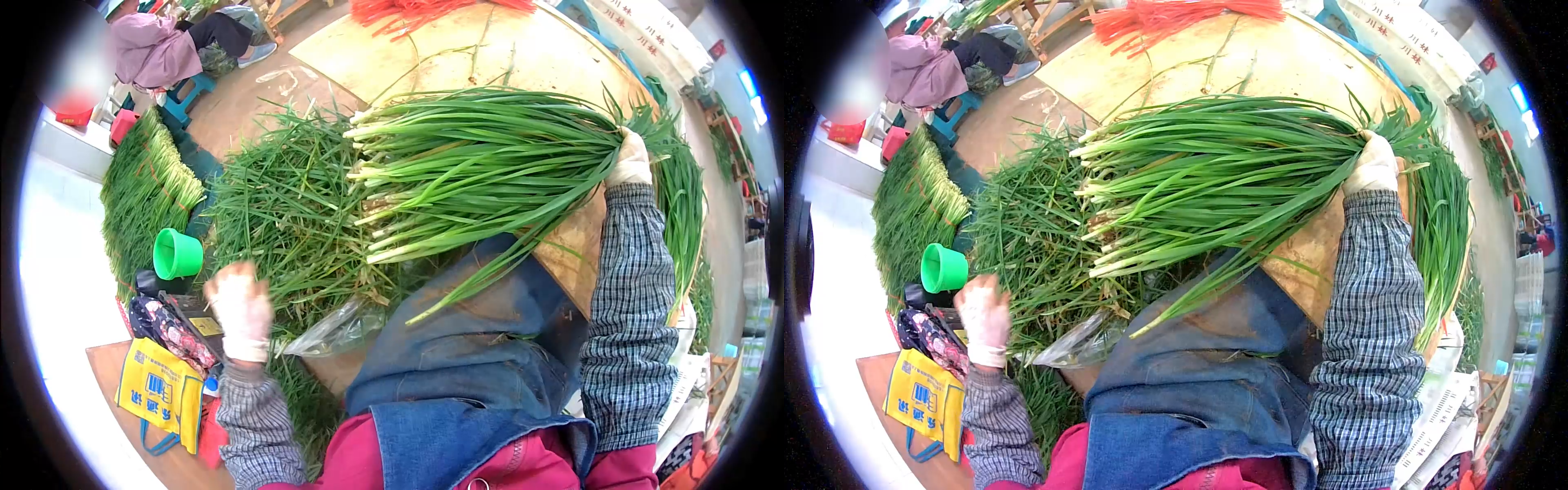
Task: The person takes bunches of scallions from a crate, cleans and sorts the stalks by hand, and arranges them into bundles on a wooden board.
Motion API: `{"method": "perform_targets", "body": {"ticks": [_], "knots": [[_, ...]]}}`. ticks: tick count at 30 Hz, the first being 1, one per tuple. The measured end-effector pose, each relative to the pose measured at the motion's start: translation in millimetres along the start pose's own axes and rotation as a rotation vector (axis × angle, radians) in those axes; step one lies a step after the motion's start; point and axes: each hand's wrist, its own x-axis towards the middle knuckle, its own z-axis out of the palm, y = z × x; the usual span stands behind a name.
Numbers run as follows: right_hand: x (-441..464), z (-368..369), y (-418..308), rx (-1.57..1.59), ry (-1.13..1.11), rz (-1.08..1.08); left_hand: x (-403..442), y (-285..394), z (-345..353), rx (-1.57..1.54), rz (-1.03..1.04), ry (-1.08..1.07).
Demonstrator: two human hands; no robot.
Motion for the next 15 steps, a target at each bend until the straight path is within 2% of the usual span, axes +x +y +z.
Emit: {"method": "perform_targets", "body": {"ticks": [1, 2, 3, 4, 5, 7, 8, 10, 11, 13, 14, 15], "knots": [[-4, 3, -3, 0.026, 0.001, 0.021, 6, 23, 0, -0.359, 0.159, 0.234], [-6, 6, -7, 0.052, -0.004, 0.041, 23, 58, -21, -0.573, 0.189, 0.227], [-8, 8, -9, 0.06, -0.003, 0.026, 37, 87, -27, -0.833, 0.251, 0.362], [-14, 9, -11, 0.046, -0.004, 0.018, 46, 111, -26, -0.904, 0.242, 0.387], [-23, 11, -15, 0.031, -0.002, 0.01, 53, 130, -32, -0.823, 0.172, 0.219], [-36, 22, -18, -0.003, 0.06, -0.035, 70, 159, -24, -0.521, 0.208, -0.142], [-23, 12, -15, -0.115, 0.004, -0.093, 74, 170, -12, -0.545, 0.218, -0.193], [13, -18, -4, -0.34, -0.103, -0.204, 71, 184, 6, -0.638, 0.236, 0.041], [6, -15, -7, -0.215, -0.068, -0.139, 71, 183, 3, -0.831, 0.165, -0.023], [10, -22, -4, -0.289, -0.107, -0.163, 70, 177, -5, -1.206, 0.005, -0.152], [12, -23, -4, -0.324, -0.132, -0.177, 68, 177, -5, -1.277, -0.05, -0.17], [-17, 3, -13, -0.001, 0.009, 0.012, 64, 177, -6, -1.348, -0.107, -0.186]]}}
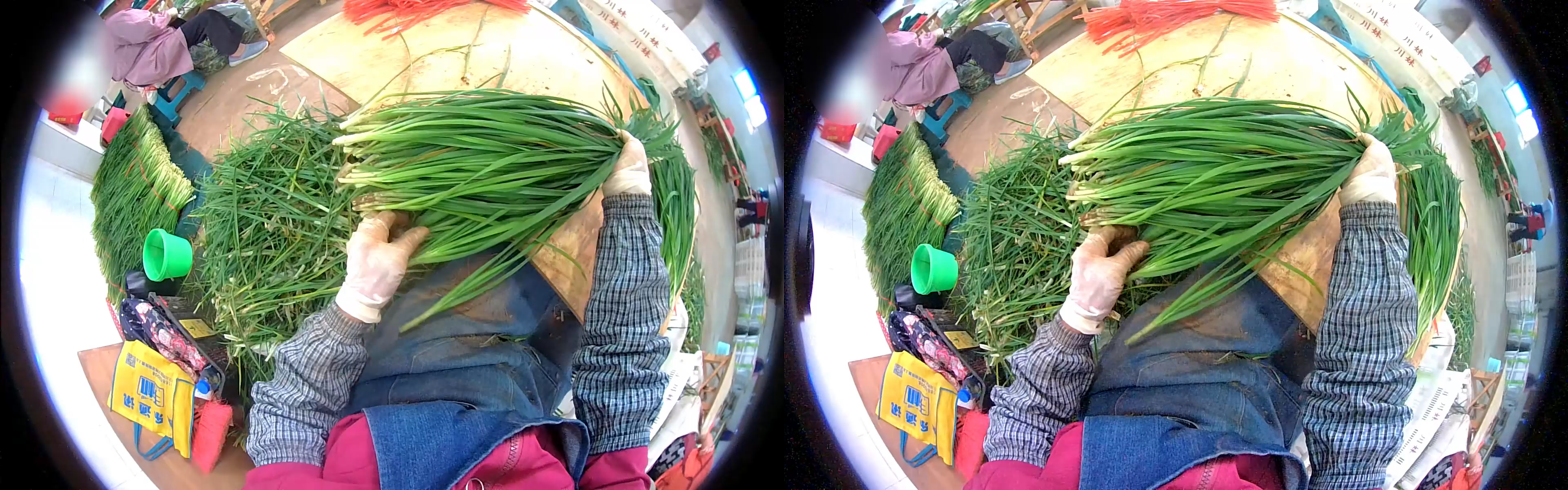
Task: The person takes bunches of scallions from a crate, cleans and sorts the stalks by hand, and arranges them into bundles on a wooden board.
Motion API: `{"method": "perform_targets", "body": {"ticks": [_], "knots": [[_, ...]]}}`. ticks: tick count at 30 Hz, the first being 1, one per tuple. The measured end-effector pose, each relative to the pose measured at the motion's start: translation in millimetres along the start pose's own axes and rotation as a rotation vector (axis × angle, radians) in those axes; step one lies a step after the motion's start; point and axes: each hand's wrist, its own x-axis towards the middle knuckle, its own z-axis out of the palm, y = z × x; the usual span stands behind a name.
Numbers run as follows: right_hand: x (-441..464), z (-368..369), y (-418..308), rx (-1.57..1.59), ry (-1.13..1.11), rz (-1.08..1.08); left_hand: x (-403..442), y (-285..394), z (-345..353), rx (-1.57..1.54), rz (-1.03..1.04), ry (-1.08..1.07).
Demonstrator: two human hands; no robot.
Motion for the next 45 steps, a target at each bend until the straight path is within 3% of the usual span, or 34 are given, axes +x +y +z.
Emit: {"method": "perform_targets", "body": {"ticks": [5, 7, 9, 10, 13, 14, 18, 22, 27, 32, 36, 37, 39, 41, 43, 45], "knots": [[-32, 19, -18, -0.017, -0.022, -0.043, -3, 13, -6, -0.151, -0.243, -0.128], [-33, 17, -21, -0.044, -0.043, -0.087, -6, 2, -1, -0.132, -0.129, 0.007], [17, -19, -10, -0.407, -0.147, -0.355, -8, 0, 2, -0.247, -0.08, 0.133], [43, -33, -4, -0.504, -0.143, -0.475, -6, 22, -8, -0.126, -0.208, 0.041], [74, -46, 7, -0.881, -0.032, -0.857, 5, 29, -5, -0.595, -0.485, 0.028], [68, -43, 7, -0.957, 0.0, -0.896, 9, 23, -2, -0.613, -0.515, 0.001], [46, -27, 5, -0.706, -0.022, -0.785, 14, 18, 14, -1.118, -0.58, 0.025], [15, -19, -5, -0.87, -0.056, -0.861, 13, 8, 17, -1.218, -0.58, 0.045], [-5, -8, -17, -0.364, -0.178, -0.278, -1, 9, 1, -1.21, -0.501, -0.048], [-24, 7, -25, 0.053, -0.155, -0.021, -12, 11, -8, -1.145, -0.53, -0.099], [-17, -1, -26, 0.038, -0.125, -0.034, -15, 17, -24, -0.944, -0.653, -0.08], [-15, -2, -26, 0.047, -0.122, -0.025, -16, 5, -40, -0.73, -0.575, -0.227], [-29, 2, -29, 0.065, -0.11, -0.008, -23, 6, -67, -0.3, -0.464, -0.139], [-27, -3, -30, 0.034, -0.104, -0.024, -35, -45, -104, 0.17, -0.292, 0.069], [-25, -7, -31, 0.027, -0.127, -0.025, -44, -96, -152, 1.036, -0.163, 0.095], [-32, -2, -31, 0.02, -0.14, -0.028, -41, -58, -137, 1.143, 0.239, 0.225]]}}
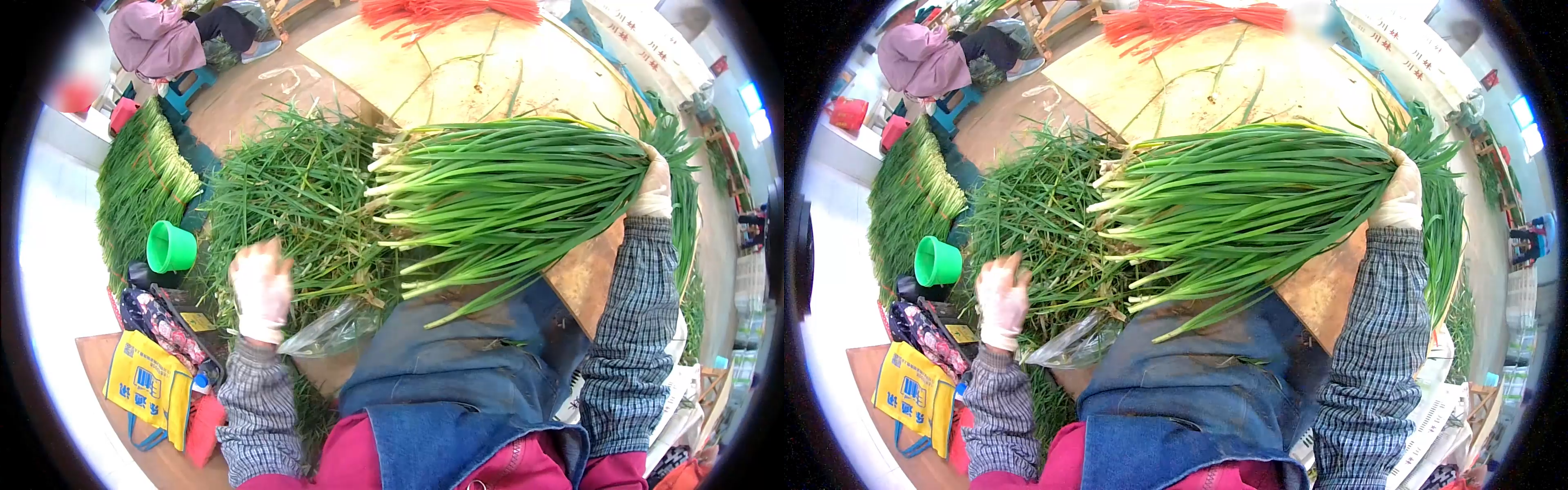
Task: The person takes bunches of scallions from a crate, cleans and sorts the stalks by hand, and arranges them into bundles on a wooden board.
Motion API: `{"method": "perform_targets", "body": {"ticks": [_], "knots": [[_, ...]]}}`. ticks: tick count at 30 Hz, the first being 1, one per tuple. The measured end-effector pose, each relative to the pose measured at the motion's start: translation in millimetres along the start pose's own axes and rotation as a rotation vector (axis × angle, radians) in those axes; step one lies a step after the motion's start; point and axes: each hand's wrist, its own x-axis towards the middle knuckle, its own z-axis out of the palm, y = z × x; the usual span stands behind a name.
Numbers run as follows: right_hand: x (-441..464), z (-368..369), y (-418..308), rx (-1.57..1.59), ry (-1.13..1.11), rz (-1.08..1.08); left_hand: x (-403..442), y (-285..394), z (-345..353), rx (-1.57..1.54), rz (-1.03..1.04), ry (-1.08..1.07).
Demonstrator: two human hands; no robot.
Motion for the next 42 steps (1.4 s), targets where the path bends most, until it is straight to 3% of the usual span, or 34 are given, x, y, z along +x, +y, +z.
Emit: {"method": "perform_targets", "body": {"ticks": [2, 5, 6, 9, 10, 16, 18, 20, 22, 24, 25, 26, 28, 29, 33, 37, 40, 42], "knots": [[-4, 3, -1, 0.018, -0.068, 0.008, 25, 48, -14, -0.448, 0.251, 0.208], [-2, -3, -1, -0.059, -0.083, -0.048, 63, 103, -10, -0.543, 0.269, 0.149], [-4, -3, -3, -0.091, -0.078, -0.072, 73, 114, -1, -0.498, 0.222, 0.025], [-7, -6, -2, -0.069, -0.06, -0.057, 75, 117, 24, -0.432, 0.358, -0.083], [-7, -7, -2, -0.061, -0.068, -0.043, 66, 109, 26, -0.482, 0.396, -0.016], [-14, 16, 17, 0.001, -0.093, 0.095, 30, 62, -22, -0.641, 0.339, -0.042], [-22, 26, 18, -0.011, -0.044, 0.082, 21, 40, -26, -0.577, 0.31, 0.01], [-19, 16, 12, -0.036, -0.025, 0.07, 10, -5, -12, -0.524, 0.273, 0.232], [-20, 9, 7, 0.048, -0.032, 0.115, -20, -65, -3, 0.118, -0.05, -0.263], [-16, -3, 6, 0.009, -0.055, 0.073, -27, -72, -10, 0.547, -0.075, -0.548], [-13, -9, 6, -0.03, -0.067, 0.041, -28, -63, -4, 0.393, -0.078, -0.397], [-14, -12, 7, -0.076, -0.083, 0.015, -19, -35, -12, 0.091, 0.128, -0.103], [-19, -1, 5, -0.027, -0.087, 0.021, 6, 36, -18, -0.472, 0.198, 0.143], [-21, 3, 5, -0.032, -0.055, 0.015, 19, 64, -20, -0.718, 0.23, 0.135], [-25, 3, 0, -0.015, 0.004, -0.013, 37, 134, -15, -0.575, 0.277, -0.044], [-22, -10, 3, -0.065, 0.023, -0.058, 17, 155, -7, -0.657, 0.216, 0.016], [-23, -6, 5, -0.071, 0.018, -0.074, 12, 158, -2, -0.849, 0.075, -0.142], [-23, -7, 4, -0.059, 0.007, -0.059, 13, 162, 0, -0.949, 0.045, -0.094]]}}
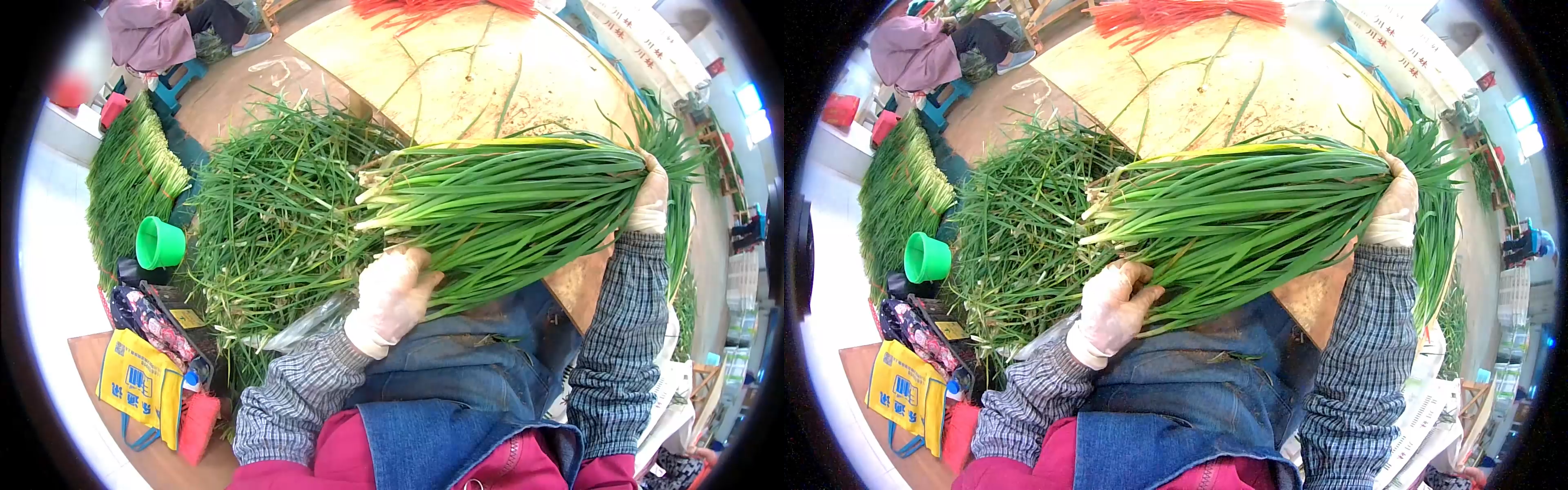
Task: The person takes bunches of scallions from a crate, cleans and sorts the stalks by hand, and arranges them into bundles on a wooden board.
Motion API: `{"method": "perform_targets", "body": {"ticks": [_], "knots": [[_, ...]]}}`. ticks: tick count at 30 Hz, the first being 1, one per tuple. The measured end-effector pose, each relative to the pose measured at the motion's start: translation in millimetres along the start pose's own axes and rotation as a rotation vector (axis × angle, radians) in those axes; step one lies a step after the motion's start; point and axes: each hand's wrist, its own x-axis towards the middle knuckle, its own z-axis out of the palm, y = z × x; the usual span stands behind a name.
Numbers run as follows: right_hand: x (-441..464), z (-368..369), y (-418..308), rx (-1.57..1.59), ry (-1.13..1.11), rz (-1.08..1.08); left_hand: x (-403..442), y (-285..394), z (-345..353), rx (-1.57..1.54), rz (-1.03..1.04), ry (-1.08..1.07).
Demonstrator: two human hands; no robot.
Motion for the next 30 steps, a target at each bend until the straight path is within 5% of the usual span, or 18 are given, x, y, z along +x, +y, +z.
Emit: {"method": "perform_targets", "body": {"ticks": [5, 7, 8, 11, 13, 14, 16, 18, 22, 25, 29, 30], "knots": [[0, -6, 1, 0.011, 0.016, 0.029, -1, -1, -9, -0.302, -0.076, -0.076], [-10, 4, -2, -0.008, 0.065, 0.042, -6, -14, -39, -0.159, 0.044, -0.153], [-9, 3, -2, -0.001, 0.05, 0.049, -15, -27, -57, -0.154, -0.061, -0.156], [2, -7, 2, 0.043, 0.019, 0.071, -54, -92, -123, 0.667, -0.025, -0.196], [-2, -4, 0, -0.004, 0.004, 0.041, -76, -114, -153, 1.238, -0.267, -0.353], [-4, -1, -1, -0.028, -0.004, 0.023, -78, -113, -155, 1.249, -0.208, -0.313], [-9, 3, -1, -0.04, 0.012, 0.008, -50, -76, -122, 0.731, 0.118, 0.062], [-11, 9, -5, -0.054, 0.017, -0.019, -21, -28, -71, 0.232, 0.186, 0.151], [-12, 3, -5, 0.008, 0.022, 0.003, 25, 26, -7, 0.323, 0.01, -0.006], [-10, 1, -5, 0.053, 0.028, -0.011, 38, 19, 23, 0.087, 0.074, 0.164], [-21, 13, -9, 0.033, 0.072, 0.028, 51, 56, -36, -0.811, -0.526, -0.474], [-22, 13, -10, 0.036, 0.077, 0.047, 50, 61, -52, -0.91, -0.582, -0.481]]}}
